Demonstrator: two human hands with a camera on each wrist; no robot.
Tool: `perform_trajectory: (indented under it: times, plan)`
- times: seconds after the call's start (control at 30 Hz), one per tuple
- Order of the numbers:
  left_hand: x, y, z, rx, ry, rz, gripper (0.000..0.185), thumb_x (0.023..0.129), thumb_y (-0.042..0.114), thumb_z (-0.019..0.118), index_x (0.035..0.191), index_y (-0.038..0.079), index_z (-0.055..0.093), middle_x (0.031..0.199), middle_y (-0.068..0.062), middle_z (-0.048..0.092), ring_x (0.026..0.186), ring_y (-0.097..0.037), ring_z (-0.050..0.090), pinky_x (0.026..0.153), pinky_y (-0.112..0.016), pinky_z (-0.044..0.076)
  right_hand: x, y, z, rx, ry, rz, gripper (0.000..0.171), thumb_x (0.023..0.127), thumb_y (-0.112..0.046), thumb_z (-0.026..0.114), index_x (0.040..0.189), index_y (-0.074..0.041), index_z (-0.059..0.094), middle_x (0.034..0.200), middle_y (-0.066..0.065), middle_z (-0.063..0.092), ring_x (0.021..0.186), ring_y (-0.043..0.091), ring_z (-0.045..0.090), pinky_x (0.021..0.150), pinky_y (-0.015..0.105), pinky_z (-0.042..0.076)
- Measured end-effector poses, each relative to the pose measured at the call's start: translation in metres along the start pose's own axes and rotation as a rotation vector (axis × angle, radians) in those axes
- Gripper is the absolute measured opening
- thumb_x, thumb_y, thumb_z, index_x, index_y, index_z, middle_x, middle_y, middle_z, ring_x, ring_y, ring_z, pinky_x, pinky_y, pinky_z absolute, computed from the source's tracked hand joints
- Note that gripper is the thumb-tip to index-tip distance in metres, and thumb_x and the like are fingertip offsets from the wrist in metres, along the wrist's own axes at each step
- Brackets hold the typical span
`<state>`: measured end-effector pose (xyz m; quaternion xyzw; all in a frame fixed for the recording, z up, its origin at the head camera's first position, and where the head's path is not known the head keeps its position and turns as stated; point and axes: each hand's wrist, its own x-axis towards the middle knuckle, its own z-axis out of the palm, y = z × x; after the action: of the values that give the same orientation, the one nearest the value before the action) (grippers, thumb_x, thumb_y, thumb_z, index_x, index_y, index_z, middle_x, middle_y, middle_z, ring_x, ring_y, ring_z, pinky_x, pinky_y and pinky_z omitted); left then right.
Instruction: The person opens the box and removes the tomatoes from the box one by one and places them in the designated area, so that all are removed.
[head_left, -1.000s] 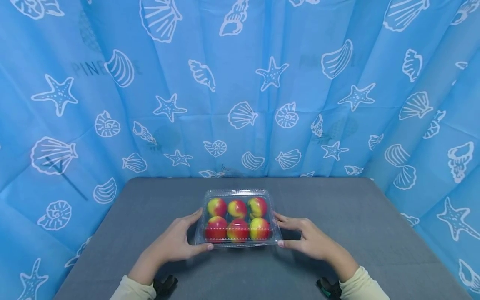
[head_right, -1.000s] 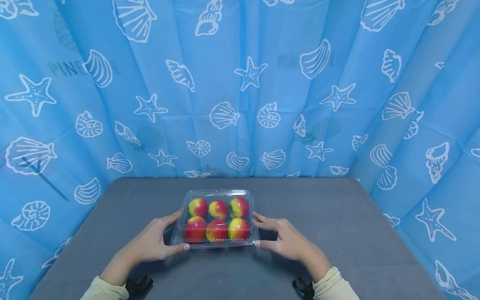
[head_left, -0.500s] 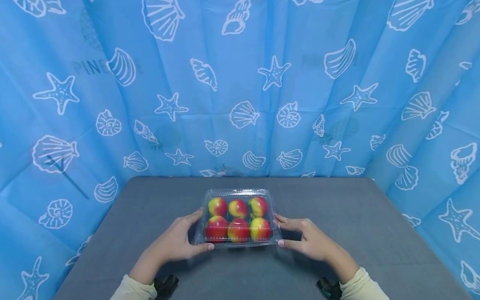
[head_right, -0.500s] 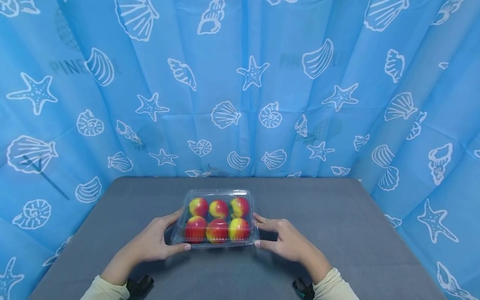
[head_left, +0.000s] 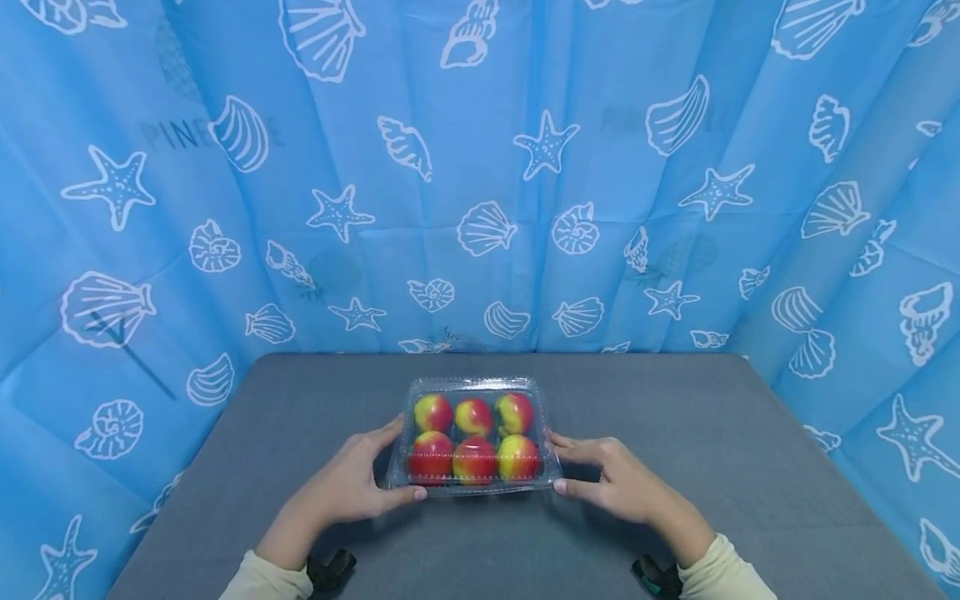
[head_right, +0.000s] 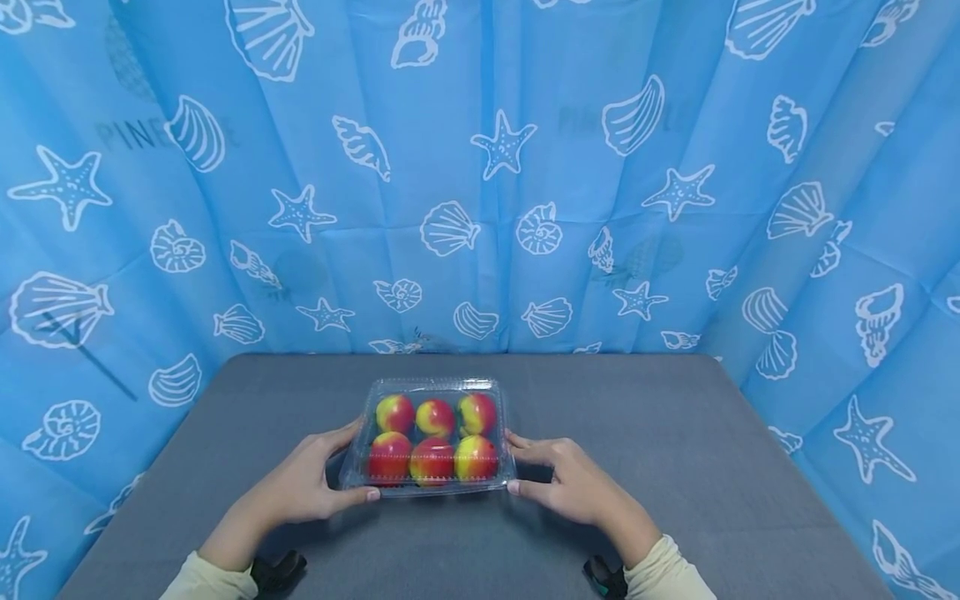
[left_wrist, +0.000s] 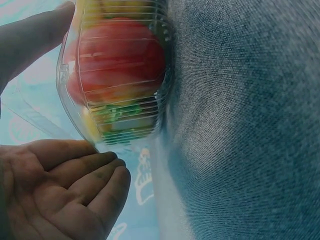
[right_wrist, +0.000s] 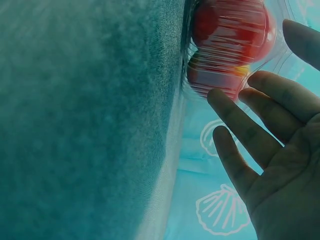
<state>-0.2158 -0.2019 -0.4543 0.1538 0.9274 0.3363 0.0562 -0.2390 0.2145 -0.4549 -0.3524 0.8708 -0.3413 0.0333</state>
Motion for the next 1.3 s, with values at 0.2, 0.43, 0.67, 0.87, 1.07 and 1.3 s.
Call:
perform_trajectory:
  times: [0.2,0.43,0.67,0.87,1.07,1.3]
  plan:
    - [0.0,0.001,0.0,-0.002,0.005,0.003,0.111,0.08,0.064,0.085,0.164,0.008,0.04,0.169,-0.014,0.041,0.154,-0.041,0.043,0.119,-0.065,0.043,0.0,-0.002,0.0,-0.019,0.0,-0.005,0.047,0.102,-0.036,0.072,0.139,-0.007,0.07,0.151,0.008,0.062,0.136,0.032,0.063,0.106,0.058,0.056]
    - [0.0,-0.001,0.0,-0.002,0.003,0.011,0.111,0.08,0.064,0.086,0.164,0.007,0.04,0.169,-0.014,0.042,0.154,-0.04,0.044,0.119,-0.065,0.042,0.0,-0.006,-0.001,-0.039,-0.013,0.021,0.048,0.104,-0.041,0.069,0.137,-0.008,0.071,0.15,0.005,0.063,0.136,0.03,0.064,0.106,0.058,0.055]
    - [0.0,-0.004,-0.003,-0.015,0.029,0.047,0.108,0.081,0.059,0.088,0.163,0.007,0.041,0.169,-0.015,0.039,0.154,-0.041,0.043,0.119,-0.065,0.042,0.001,-0.008,0.001,-0.055,-0.022,0.043,0.05,0.103,-0.048,0.068,0.137,-0.012,0.073,0.151,0.001,0.063,0.136,0.028,0.064,0.104,0.057,0.057]
    - [0.0,-0.005,-0.003,-0.015,0.024,0.034,0.111,0.08,0.063,0.086,0.165,0.009,0.038,0.171,-0.013,0.036,0.155,-0.041,0.04,0.119,-0.066,0.042,0.002,-0.006,0.002,-0.062,-0.005,0.035,0.05,0.1,-0.048,0.073,0.136,-0.014,0.074,0.149,0.002,0.065,0.135,0.03,0.064,0.104,0.059,0.057]
    - [0.001,-0.008,-0.003,0.003,0.032,0.026,0.112,0.08,0.067,0.085,0.164,0.009,0.039,0.171,-0.014,0.035,0.155,-0.042,0.04,0.119,-0.066,0.041,0.001,-0.007,0.004,-0.054,0.075,-0.034,0.046,0.099,-0.04,0.076,0.136,-0.012,0.074,0.148,0.003,0.066,0.122,0.024,0.074,0.095,0.048,0.064]
    - [0.003,-0.008,0.0,0.038,0.03,0.032,0.109,0.08,0.066,0.085,0.161,0.005,0.043,0.17,-0.015,0.037,0.154,-0.042,0.042,0.117,-0.066,0.044,0.001,-0.008,0.008,-0.068,0.144,-0.051,0.048,0.094,-0.041,0.082,0.133,-0.015,0.076,0.142,-0.003,0.07,0.073,0.0,0.067,0.054,0.019,0.049]
